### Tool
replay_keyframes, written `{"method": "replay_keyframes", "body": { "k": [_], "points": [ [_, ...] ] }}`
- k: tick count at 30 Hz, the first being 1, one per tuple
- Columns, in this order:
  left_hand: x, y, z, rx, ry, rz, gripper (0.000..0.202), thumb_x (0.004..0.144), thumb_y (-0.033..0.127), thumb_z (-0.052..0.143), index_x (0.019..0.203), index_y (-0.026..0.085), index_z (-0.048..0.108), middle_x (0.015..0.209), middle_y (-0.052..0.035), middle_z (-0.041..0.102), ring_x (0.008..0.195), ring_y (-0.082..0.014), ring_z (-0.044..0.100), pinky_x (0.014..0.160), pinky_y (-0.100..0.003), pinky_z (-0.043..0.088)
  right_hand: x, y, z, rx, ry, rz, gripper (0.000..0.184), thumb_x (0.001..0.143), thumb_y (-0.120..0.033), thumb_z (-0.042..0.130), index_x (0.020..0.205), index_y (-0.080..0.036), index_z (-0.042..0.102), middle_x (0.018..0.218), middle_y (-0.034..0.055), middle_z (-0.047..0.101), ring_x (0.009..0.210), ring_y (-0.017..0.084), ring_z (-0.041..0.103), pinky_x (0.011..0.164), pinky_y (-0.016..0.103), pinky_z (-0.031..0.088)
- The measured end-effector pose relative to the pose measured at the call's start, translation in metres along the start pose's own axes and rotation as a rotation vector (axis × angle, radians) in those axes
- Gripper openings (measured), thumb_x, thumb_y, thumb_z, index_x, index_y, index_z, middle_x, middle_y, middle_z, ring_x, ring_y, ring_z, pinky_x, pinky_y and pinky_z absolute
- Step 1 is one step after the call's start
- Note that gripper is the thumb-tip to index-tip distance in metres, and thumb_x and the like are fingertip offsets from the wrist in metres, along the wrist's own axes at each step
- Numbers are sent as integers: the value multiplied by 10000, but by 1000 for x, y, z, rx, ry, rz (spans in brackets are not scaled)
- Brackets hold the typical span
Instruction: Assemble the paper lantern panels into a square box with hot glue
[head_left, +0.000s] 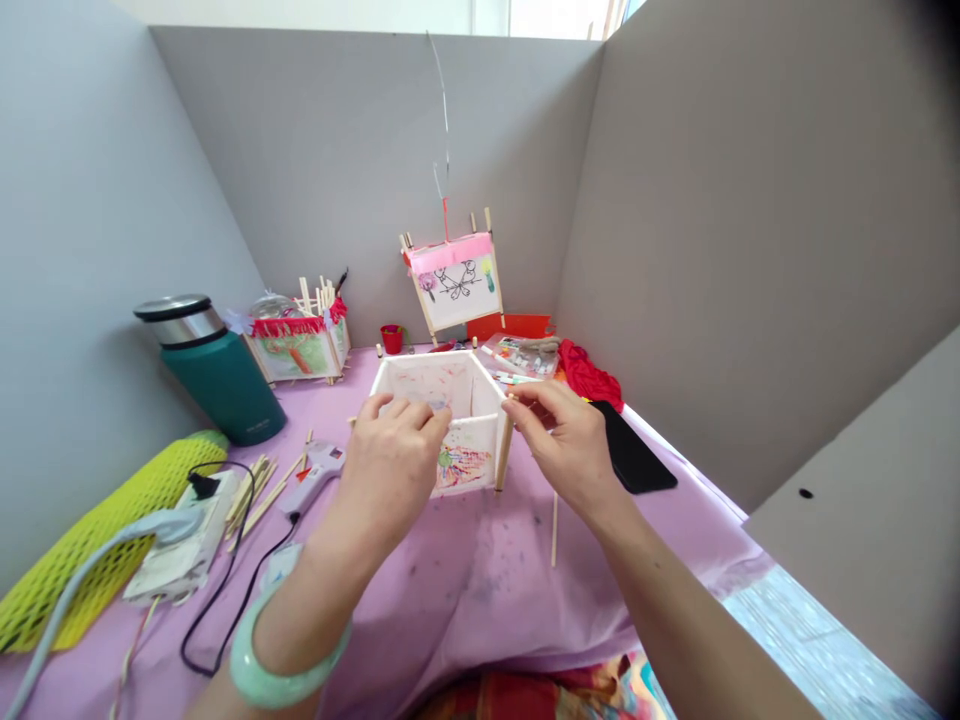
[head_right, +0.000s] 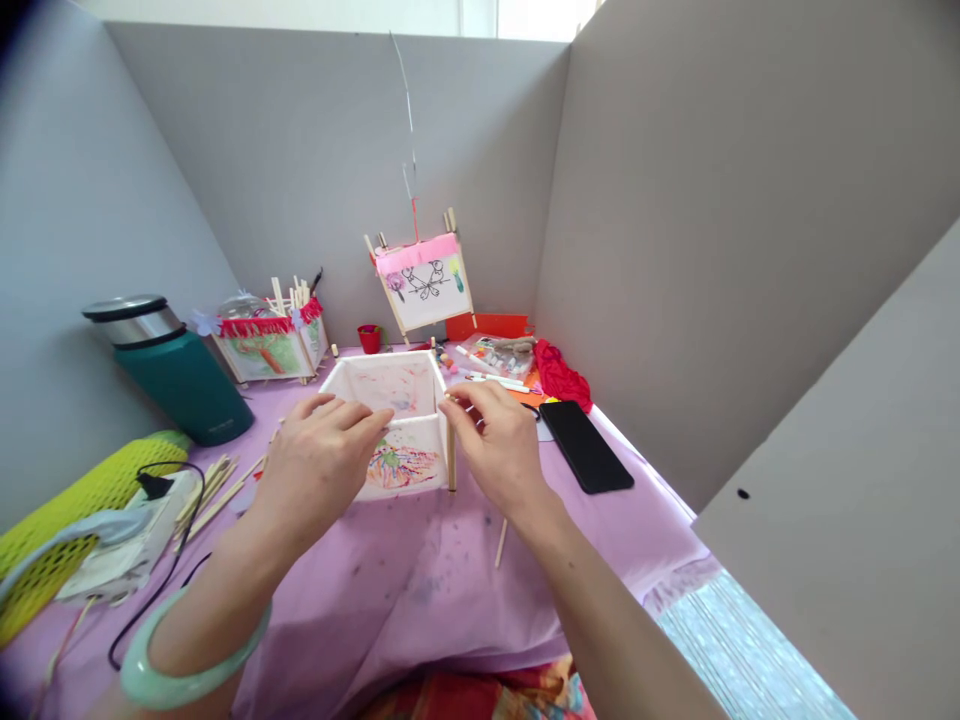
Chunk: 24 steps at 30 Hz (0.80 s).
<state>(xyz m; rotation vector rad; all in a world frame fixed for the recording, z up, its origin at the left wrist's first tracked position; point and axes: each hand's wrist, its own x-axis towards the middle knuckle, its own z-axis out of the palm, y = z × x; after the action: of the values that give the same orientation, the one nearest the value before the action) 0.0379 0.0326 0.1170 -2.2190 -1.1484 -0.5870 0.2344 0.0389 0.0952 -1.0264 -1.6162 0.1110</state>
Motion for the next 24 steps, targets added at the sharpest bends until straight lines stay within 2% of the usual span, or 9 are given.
{"method": "replay_keyframes", "body": {
  "k": [7,10,13,19,24],
  "points": [
    [1,0,3,-5,-18,-26,226,854,127,470,935,197,668,758,-56,656,734,-223,596,795,-413,419,-5,-7,13,25,6,64,115,875,-280,564,858,-209,652,852,21,662,731,148,606,683,277,484],
    [1,-1,5,-52,-36,-42,213,863,132,482,946,188,671,760,-56,650,734,-219,596,777,-400,436,-11,-4,18,70,14,126,147,872,-313,574,956,-205,626,775,1,641,662,133,593,647,263,485],
    [1,-3,7,-145,-57,-75,229,876,130,480,996,173,669,784,-62,647,757,-213,594,756,-375,454,-23,5,22,114,-12,188,254,839,-335,619,1044,-194,575,776,-4,628,651,133,590,600,249,486],
    [2,-6,7,-282,-88,-125,258,901,125,442,997,162,679,827,-81,646,810,-213,594,724,-350,464,-50,25,29,102,-187,269,181,844,-367,619,899,-195,608,820,19,665,704,154,610,616,261,485],
    [5,-8,6,-335,-116,-126,271,916,131,422,953,160,689,829,-81,645,821,-210,600,740,-354,467,-58,31,33,40,-219,228,215,869,-401,582,794,-200,584,729,1,629,637,148,577,611,270,450]
  ]
}}
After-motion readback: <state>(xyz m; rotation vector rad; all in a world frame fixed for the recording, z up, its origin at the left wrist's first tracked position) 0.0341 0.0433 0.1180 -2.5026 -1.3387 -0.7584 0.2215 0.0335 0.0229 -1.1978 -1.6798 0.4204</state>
